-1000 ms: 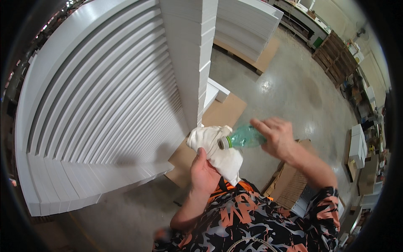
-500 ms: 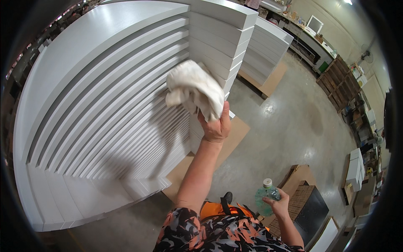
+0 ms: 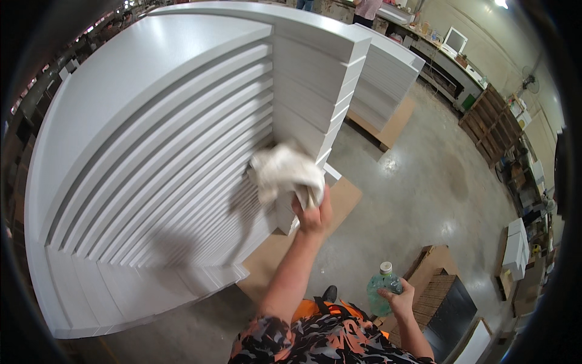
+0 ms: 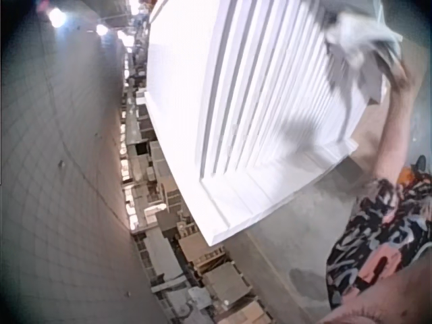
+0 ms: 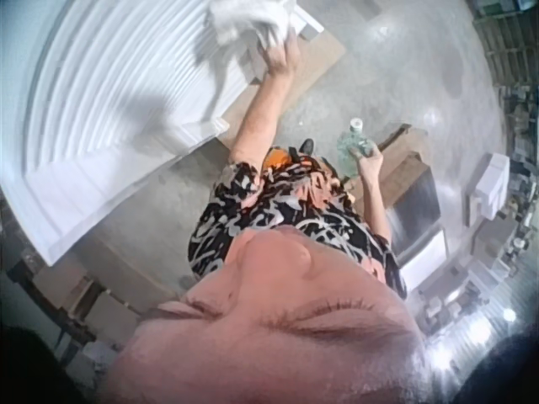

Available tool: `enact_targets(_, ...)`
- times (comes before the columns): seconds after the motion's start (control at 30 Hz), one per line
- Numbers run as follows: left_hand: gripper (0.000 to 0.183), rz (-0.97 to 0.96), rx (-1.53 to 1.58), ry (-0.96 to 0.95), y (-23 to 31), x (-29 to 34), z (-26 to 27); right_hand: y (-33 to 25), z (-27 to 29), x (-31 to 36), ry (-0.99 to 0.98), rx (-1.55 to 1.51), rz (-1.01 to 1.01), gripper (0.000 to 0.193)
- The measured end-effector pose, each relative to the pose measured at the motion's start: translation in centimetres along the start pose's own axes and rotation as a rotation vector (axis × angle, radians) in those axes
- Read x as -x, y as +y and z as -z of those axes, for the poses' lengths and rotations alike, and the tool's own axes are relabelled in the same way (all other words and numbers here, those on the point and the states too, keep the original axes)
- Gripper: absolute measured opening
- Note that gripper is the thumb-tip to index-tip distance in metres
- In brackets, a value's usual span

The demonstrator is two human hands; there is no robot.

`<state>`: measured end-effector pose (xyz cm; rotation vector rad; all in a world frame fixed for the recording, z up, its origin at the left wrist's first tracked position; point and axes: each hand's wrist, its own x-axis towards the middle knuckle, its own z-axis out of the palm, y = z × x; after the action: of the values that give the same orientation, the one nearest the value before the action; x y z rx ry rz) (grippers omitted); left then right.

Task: The person pours liquid from a bottle onto a cloth and wipes the edges and surfaces of several white furniture panels stacked on a pallet.

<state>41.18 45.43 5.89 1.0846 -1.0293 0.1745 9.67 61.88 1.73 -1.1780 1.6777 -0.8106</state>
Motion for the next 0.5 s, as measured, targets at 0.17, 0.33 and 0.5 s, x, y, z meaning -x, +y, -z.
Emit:
enact_targets(0.17, 0.016, -0.089, -0.042, -0.035, -0.2, -0.5, 1.0, -1.0, -0.8, 0.1, 0.003, -0.047, -0.048, 0.034)
enact_targets(0.33, 0.015, -0.078, -0.004, -0.054, 1.3, -6.6, 0.6, -0.5, -1.0, -0.1, 0.015, -0.023, -0.021, 0.030)
enact_targets(0.5, 0.035, 0.002, 0.024, -0.142, -1.7, 2.2, 2.1, -0.6, -1.4, 0.2, 0.041, -0.045, 0.025, 0.030)
